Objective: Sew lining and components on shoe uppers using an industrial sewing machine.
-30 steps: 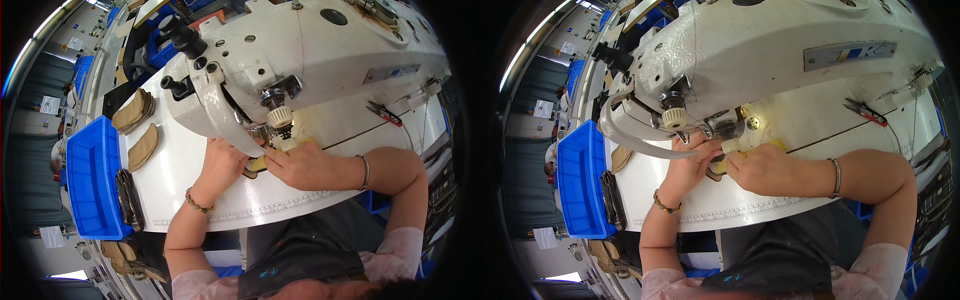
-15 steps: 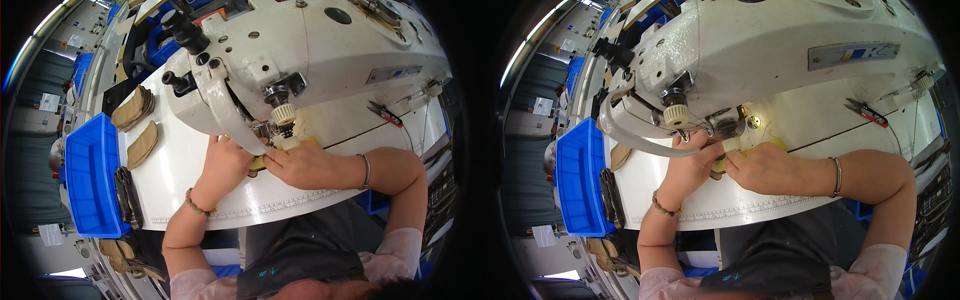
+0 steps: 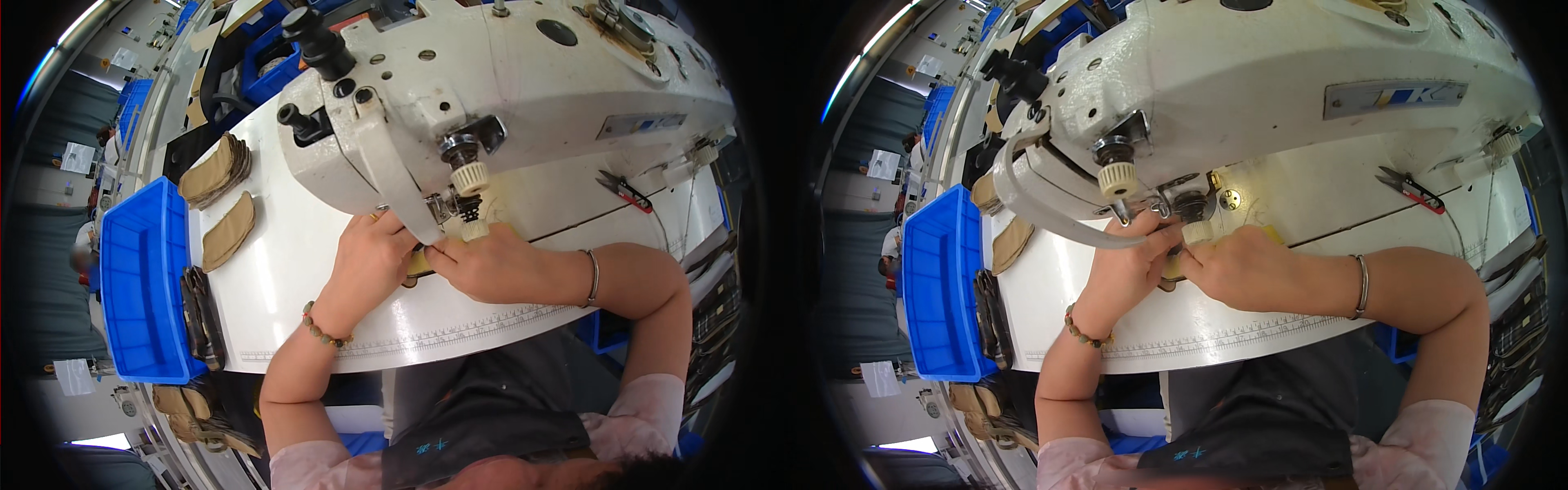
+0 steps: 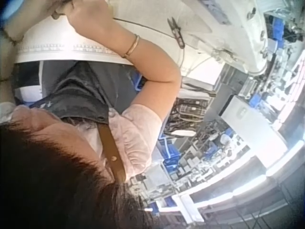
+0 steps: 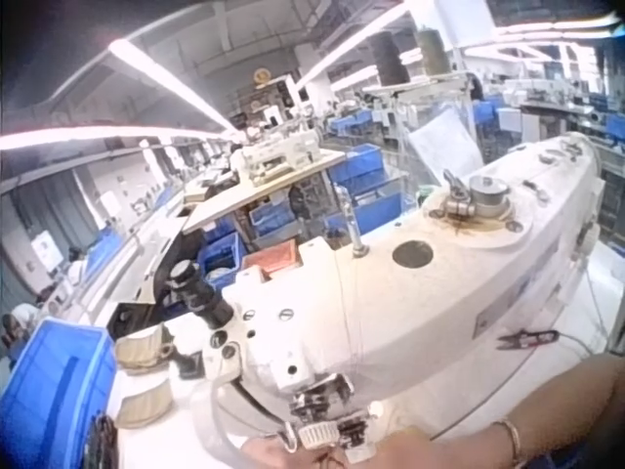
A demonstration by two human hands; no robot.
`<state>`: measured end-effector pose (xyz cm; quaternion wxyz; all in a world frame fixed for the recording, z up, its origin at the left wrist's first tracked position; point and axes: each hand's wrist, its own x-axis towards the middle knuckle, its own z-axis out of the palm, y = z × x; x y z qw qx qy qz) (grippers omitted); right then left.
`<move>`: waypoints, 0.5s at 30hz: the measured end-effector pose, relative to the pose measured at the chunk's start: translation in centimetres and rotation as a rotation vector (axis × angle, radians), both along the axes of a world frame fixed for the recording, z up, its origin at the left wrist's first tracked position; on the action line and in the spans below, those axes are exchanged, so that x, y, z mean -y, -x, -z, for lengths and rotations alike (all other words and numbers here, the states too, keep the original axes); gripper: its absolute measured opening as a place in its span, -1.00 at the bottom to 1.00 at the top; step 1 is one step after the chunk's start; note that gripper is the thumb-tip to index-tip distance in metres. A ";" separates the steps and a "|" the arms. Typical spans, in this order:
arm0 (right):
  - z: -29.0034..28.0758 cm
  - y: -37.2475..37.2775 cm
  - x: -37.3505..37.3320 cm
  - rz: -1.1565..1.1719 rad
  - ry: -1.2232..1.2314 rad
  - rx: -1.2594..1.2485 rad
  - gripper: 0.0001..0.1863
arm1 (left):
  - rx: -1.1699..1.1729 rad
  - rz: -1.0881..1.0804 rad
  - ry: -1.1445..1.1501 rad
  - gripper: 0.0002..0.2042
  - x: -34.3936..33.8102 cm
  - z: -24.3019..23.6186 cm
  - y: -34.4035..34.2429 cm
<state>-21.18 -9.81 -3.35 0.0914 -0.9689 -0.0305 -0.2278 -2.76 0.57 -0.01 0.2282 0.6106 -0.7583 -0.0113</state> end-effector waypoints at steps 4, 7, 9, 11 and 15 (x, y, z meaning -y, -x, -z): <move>0.3 -0.3 0.2 0.031 -0.013 0.030 -0.86 | 0.019 -0.103 -0.051 -0.71 0.2 0.6 0.0; 0.2 -0.4 0.4 0.045 -0.030 0.023 -0.88 | 0.034 -0.119 -0.039 -0.72 0.3 0.8 0.1; 0.1 -0.5 0.4 0.046 -0.050 0.033 -0.88 | 0.062 -0.124 -0.010 -0.73 0.4 0.8 0.1; 0.0 -0.5 0.4 0.043 -0.053 0.034 -0.87 | 0.045 -0.114 0.044 -0.74 0.5 0.9 0.2; 0.0 -0.4 0.5 0.052 -0.047 0.020 -0.86 | 0.043 -0.114 0.058 -0.76 0.5 1.1 0.1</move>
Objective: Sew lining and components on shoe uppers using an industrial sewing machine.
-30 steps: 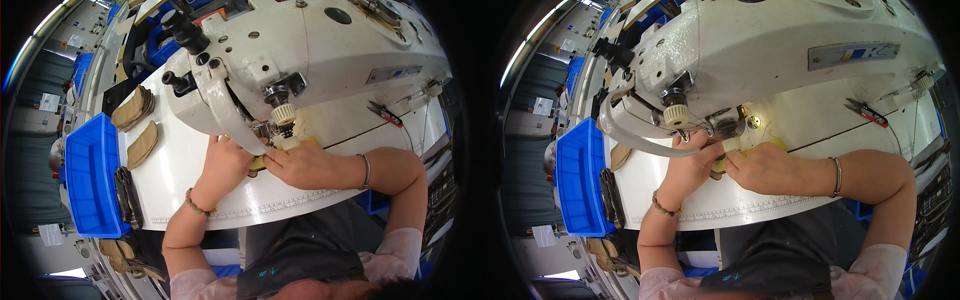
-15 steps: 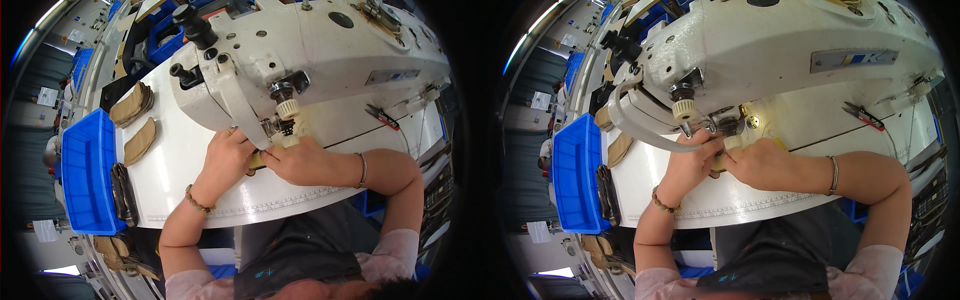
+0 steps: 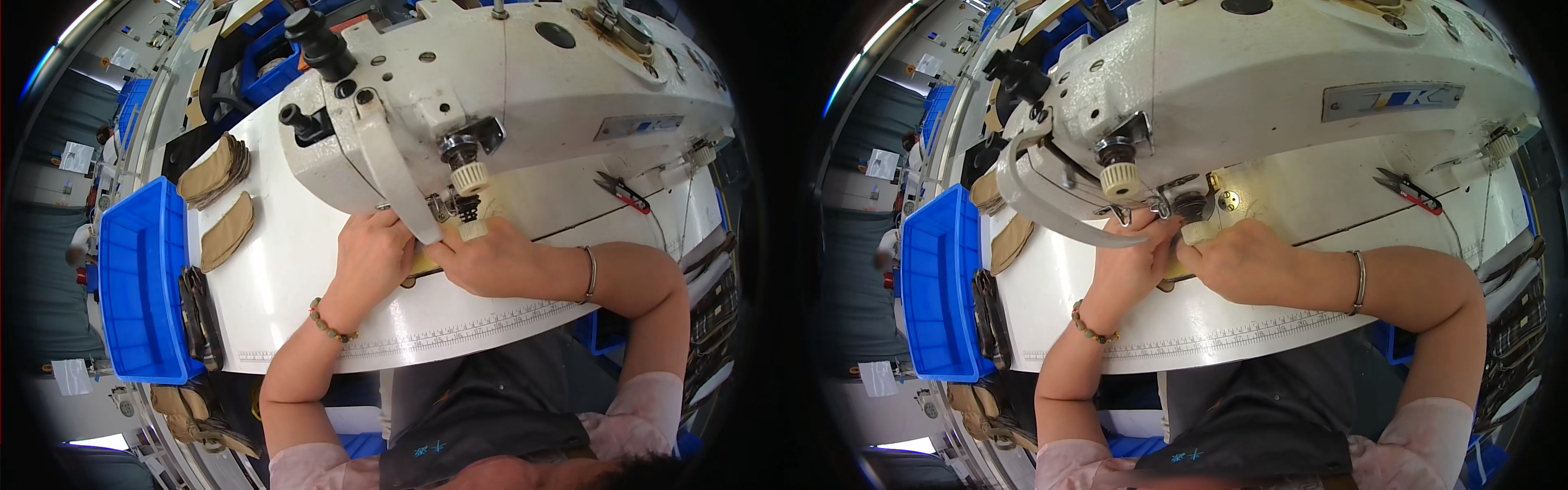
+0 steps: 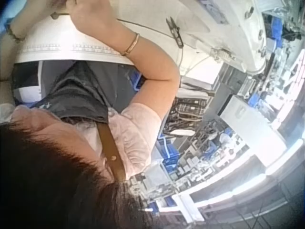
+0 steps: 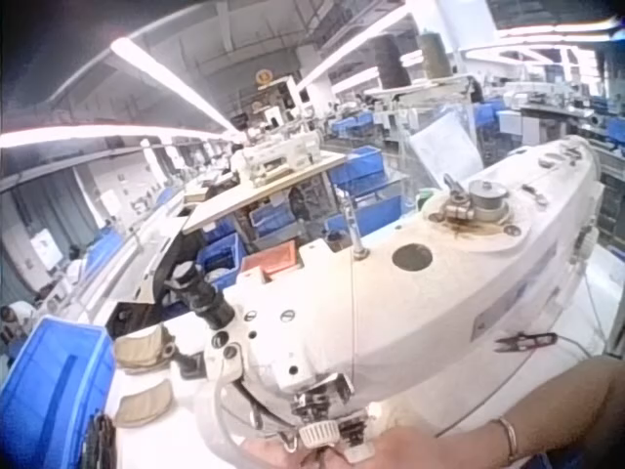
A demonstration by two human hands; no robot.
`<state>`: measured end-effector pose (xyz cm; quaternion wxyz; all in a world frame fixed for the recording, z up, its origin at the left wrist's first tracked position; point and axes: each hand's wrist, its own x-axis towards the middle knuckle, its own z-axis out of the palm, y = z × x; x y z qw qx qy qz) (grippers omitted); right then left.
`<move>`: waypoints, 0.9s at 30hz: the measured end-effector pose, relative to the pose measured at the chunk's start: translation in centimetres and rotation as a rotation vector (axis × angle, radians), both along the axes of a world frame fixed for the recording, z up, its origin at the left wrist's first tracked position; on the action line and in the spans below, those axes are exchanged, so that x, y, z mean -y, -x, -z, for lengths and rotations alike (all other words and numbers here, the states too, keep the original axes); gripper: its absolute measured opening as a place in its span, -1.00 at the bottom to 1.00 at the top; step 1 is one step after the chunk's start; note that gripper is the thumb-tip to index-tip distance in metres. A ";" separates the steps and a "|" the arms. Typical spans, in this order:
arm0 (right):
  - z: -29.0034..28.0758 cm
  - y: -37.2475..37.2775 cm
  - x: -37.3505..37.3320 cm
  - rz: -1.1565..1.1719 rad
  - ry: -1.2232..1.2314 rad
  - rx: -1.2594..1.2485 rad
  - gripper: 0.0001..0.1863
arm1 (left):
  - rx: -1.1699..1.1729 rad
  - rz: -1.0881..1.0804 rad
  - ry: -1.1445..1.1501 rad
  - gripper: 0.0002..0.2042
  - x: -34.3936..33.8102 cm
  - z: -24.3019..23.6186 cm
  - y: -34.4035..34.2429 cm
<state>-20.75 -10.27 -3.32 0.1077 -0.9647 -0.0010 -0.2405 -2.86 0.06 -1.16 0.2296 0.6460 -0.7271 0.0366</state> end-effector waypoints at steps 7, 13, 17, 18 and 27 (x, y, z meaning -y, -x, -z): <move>0.4 0.0 -0.1 0.004 -0.007 0.024 -0.86 | 0.035 -0.023 -0.022 -0.79 -0.2 -0.1 0.2; 0.7 0.1 0.4 -0.005 -0.018 -0.007 -0.80 | -0.037 -0.050 -0.114 -0.70 -0.9 -1.1 0.2; 0.7 -0.1 1.4 -0.004 0.063 0.024 -0.76 | 0.044 -0.026 -0.093 -0.63 -1.5 -1.3 -0.4; 0.6 -0.1 1.6 -0.023 0.077 0.036 -0.75 | 0.045 -0.031 -0.095 -0.63 -1.6 -1.2 -0.5; -0.2 -0.3 2.1 0.259 -0.244 0.020 -0.82 | 0.290 0.036 0.044 -0.70 -1.0 -0.5 -1.1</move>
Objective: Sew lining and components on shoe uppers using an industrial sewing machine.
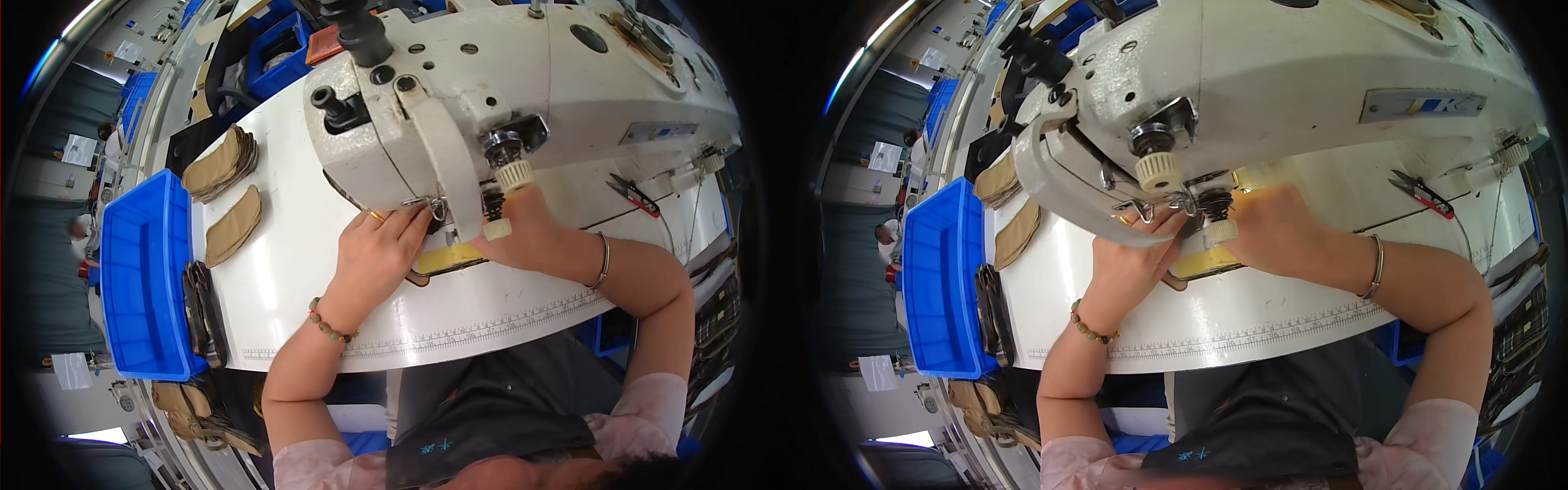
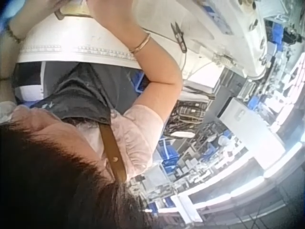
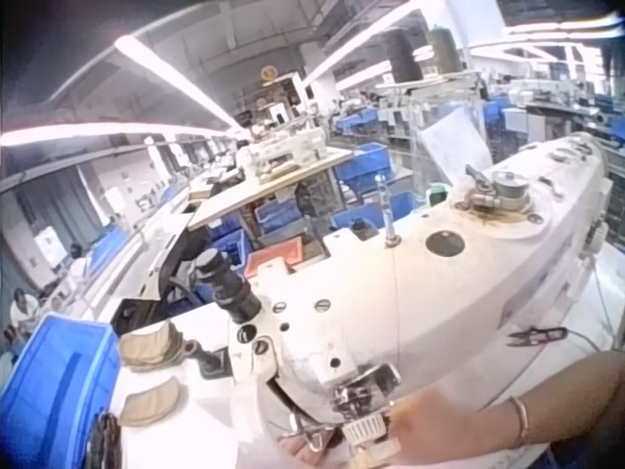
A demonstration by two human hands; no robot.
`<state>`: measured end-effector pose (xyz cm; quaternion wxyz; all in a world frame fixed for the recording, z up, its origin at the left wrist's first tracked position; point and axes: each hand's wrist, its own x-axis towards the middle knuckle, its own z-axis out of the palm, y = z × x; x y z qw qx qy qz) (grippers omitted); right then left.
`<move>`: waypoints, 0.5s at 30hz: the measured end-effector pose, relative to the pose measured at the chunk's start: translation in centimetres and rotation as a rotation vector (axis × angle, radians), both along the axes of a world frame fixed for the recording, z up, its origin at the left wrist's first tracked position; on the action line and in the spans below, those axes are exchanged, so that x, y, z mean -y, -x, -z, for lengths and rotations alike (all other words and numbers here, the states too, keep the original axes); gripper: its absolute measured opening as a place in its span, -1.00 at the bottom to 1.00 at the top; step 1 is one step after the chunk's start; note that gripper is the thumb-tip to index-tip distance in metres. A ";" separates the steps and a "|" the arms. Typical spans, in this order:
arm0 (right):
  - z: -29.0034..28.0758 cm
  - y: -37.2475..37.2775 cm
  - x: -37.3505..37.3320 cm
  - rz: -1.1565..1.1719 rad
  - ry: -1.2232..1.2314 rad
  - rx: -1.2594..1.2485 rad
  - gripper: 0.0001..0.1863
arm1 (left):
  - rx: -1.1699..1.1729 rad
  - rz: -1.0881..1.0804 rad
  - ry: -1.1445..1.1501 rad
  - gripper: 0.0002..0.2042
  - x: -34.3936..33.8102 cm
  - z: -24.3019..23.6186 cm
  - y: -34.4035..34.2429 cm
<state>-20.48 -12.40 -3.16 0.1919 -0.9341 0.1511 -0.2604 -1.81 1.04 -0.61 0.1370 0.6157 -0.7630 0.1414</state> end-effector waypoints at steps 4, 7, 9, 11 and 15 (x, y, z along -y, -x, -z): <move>1.8 -0.1 0.5 -0.010 -0.036 0.001 -0.81 | -0.032 0.004 0.037 -0.71 0.2 0.7 -0.1; 3.8 -0.6 1.0 -0.031 0.069 0.017 -0.81 | -0.065 -0.003 0.052 -0.74 0.5 0.9 0.0; 4.0 -0.6 1.1 -0.081 0.022 0.062 -0.80 | -0.086 -0.014 0.049 -0.75 0.5 0.8 0.0; 4.2 -0.8 1.2 -0.091 -0.025 0.057 -0.79 | -0.119 -0.052 0.001 -0.77 0.5 0.5 0.1; 4.5 -1.1 0.3 -0.054 0.135 -0.019 -0.75 | -0.115 -0.037 0.005 -0.78 0.5 0.9 -0.3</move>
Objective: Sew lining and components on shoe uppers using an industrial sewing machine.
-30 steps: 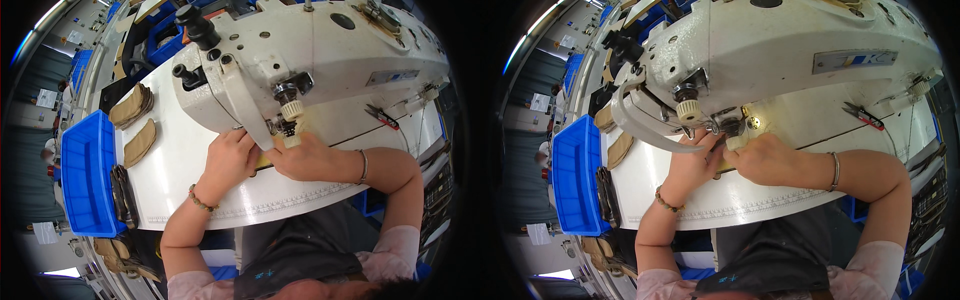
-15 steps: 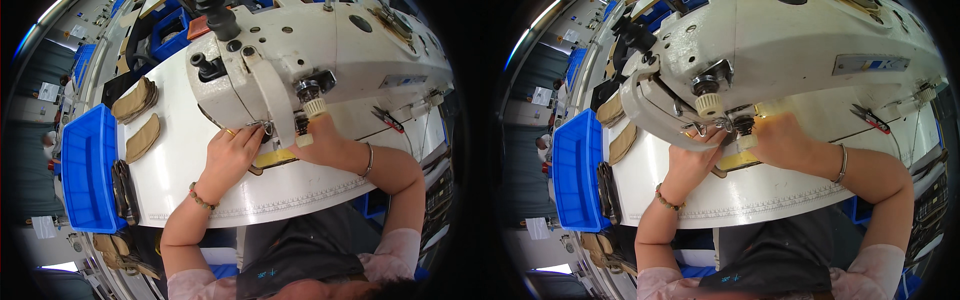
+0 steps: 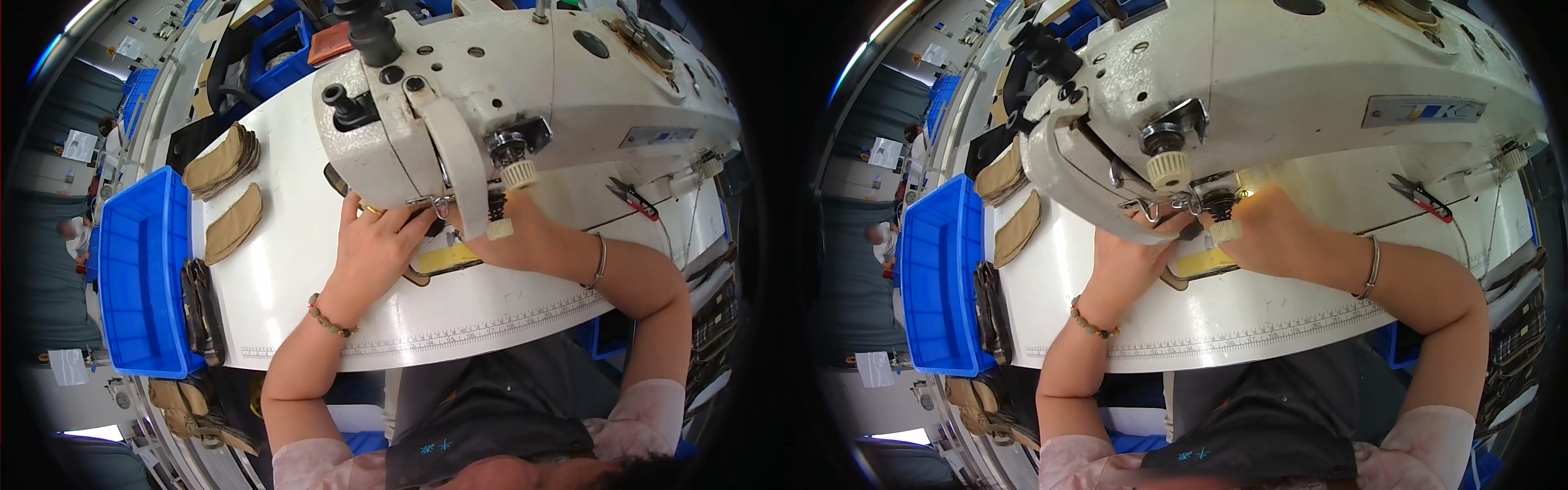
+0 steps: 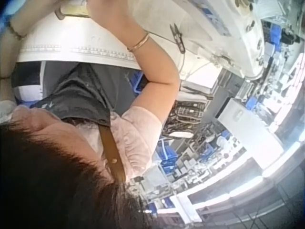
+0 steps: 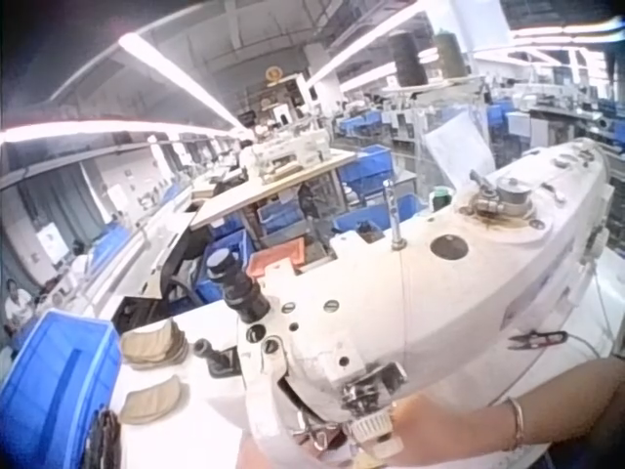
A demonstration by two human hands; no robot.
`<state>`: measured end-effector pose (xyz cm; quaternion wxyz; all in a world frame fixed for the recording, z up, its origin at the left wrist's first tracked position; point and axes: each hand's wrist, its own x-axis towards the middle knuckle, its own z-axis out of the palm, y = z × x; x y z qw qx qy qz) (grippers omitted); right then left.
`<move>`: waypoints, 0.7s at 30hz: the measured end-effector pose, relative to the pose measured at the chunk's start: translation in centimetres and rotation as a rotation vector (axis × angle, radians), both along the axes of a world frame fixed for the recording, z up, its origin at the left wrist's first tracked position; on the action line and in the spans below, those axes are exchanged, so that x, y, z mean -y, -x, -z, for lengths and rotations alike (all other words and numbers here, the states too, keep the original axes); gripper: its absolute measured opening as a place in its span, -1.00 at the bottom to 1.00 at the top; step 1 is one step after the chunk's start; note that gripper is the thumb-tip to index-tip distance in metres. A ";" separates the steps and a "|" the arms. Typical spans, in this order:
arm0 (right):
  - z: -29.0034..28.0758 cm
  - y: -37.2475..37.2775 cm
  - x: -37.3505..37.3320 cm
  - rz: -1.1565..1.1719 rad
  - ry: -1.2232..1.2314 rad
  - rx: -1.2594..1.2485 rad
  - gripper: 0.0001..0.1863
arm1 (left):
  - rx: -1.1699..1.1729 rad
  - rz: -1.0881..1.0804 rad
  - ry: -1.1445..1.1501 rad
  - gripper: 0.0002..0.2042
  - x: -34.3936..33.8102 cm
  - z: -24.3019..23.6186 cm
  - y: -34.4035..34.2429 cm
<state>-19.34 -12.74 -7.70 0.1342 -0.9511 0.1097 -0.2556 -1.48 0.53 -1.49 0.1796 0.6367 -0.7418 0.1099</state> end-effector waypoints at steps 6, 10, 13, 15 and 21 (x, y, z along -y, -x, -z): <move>-0.3 0.0 0.6 -0.004 -0.174 -0.012 -0.74 | 0.039 0.029 0.066 -0.81 0.0 0.4 -0.2; -0.8 0.1 1.1 -0.044 -0.019 0.024 -0.74 | 0.027 -0.018 -0.014 -0.78 0.1 0.2 -0.3; -0.6 0.2 1.2 -0.027 -0.114 0.051 -0.79 | 0.023 -0.022 -0.035 -0.78 0.1 0.1 -0.2; -0.5 -0.3 1.0 0.013 -0.158 0.073 -0.84 | 0.021 -0.027 -0.043 -0.78 0.2 0.1 -0.1; -1.9 -0.8 0.3 -0.060 -0.298 0.169 -0.83 | -0.019 -0.040 -0.015 -0.76 0.3 -0.3 -0.2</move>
